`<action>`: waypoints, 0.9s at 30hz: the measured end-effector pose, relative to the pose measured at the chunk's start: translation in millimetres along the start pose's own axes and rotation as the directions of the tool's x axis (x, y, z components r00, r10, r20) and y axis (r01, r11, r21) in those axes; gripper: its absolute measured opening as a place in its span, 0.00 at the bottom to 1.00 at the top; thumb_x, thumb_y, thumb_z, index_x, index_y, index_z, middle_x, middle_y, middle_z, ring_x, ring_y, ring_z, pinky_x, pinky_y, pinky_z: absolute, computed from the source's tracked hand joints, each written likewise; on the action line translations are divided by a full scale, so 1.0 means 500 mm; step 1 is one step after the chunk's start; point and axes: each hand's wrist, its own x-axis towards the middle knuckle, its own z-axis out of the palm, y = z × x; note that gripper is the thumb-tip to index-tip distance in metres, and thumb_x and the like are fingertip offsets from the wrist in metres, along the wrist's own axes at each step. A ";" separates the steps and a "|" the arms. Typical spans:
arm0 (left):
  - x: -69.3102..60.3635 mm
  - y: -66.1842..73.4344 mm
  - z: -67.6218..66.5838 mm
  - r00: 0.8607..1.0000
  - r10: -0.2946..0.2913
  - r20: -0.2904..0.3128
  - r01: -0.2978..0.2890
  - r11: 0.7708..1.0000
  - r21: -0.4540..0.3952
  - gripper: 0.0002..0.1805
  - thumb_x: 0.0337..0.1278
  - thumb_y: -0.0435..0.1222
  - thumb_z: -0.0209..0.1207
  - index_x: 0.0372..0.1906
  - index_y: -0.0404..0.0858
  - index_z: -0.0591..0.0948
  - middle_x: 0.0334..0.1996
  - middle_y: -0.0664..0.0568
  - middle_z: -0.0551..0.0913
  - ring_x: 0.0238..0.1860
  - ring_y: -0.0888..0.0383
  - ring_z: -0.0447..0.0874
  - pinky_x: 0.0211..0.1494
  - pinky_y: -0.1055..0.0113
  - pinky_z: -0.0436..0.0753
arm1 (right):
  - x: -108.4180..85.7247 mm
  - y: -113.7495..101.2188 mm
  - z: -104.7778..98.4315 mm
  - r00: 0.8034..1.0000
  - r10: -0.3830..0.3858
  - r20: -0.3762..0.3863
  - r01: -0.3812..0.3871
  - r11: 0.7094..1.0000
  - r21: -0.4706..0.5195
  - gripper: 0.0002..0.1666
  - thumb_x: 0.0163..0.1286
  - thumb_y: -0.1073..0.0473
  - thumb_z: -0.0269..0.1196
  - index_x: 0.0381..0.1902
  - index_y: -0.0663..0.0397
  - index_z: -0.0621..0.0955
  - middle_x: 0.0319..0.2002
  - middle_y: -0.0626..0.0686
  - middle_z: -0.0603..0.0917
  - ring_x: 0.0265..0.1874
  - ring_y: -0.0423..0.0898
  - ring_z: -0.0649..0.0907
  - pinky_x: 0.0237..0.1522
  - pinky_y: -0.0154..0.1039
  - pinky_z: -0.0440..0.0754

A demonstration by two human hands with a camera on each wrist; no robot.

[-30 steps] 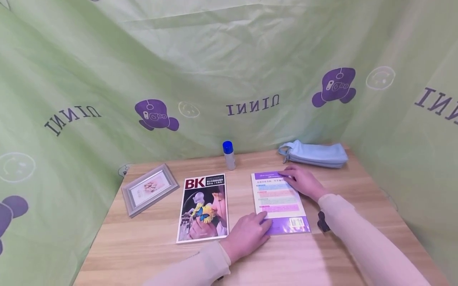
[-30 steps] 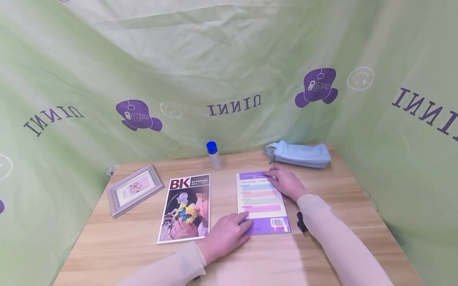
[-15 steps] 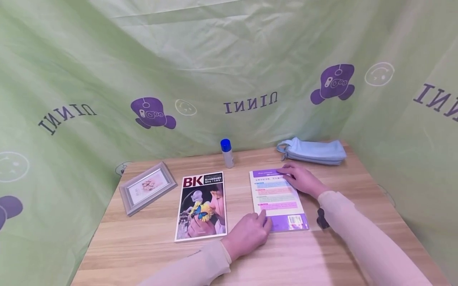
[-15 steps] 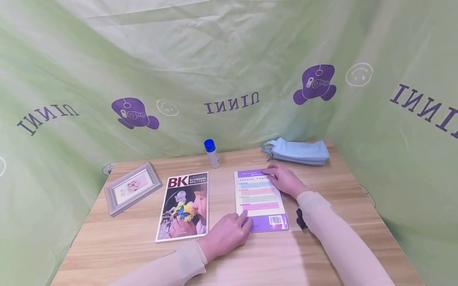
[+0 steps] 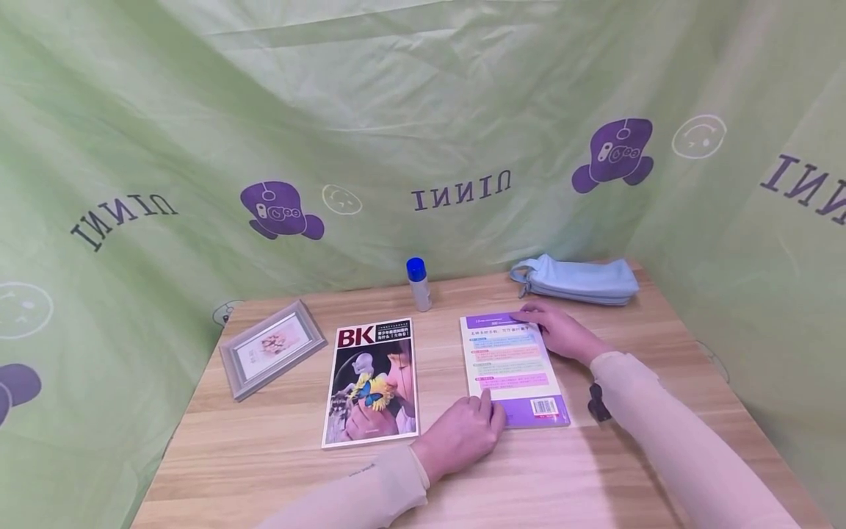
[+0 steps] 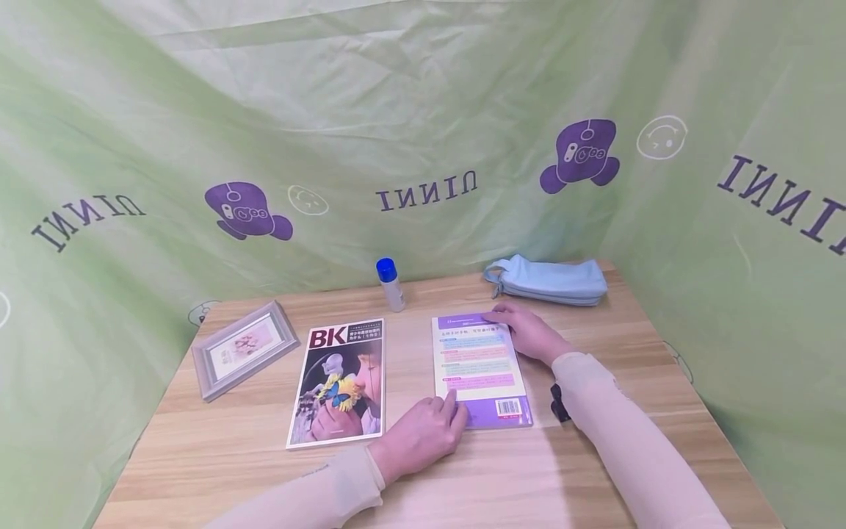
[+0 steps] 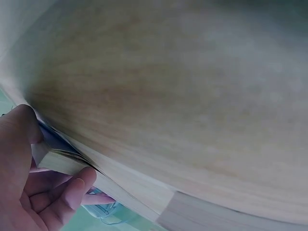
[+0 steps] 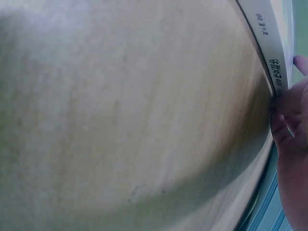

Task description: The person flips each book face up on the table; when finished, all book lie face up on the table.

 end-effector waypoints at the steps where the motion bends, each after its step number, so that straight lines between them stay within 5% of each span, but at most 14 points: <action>1: 0.000 0.000 0.000 1.000 0.001 0.005 -0.001 1.000 0.004 0.16 0.75 0.39 0.53 0.53 0.34 0.83 0.48 0.38 0.89 0.35 0.56 0.89 0.37 0.69 0.87 | 0.000 0.000 0.000 1.000 -0.001 0.002 0.001 1.000 -0.002 0.27 0.75 0.74 0.57 0.70 0.55 0.80 0.65 0.68 0.75 0.66 0.69 0.74 0.69 0.68 0.69; 12: -0.002 0.001 -0.002 0.999 0.028 0.044 -0.030 0.999 0.037 0.21 0.79 0.40 0.49 0.63 0.33 0.82 0.52 0.38 0.88 0.44 0.54 0.91 0.46 0.67 0.88 | 0.001 0.016 0.004 0.996 -0.084 -0.028 0.084 0.996 -0.030 0.28 0.75 0.75 0.56 0.69 0.56 0.80 0.64 0.69 0.77 0.65 0.69 0.75 0.69 0.68 0.69; 27: -0.008 -0.004 0.002 0.999 -0.028 0.018 0.029 0.998 -0.047 0.21 0.78 0.39 0.52 0.63 0.32 0.82 0.53 0.37 0.87 0.41 0.54 0.91 0.42 0.68 0.89 | -0.012 0.028 -0.003 0.994 -0.107 0.018 0.108 0.994 -0.025 0.30 0.76 0.74 0.55 0.73 0.54 0.76 0.73 0.71 0.68 0.73 0.71 0.65 0.74 0.70 0.58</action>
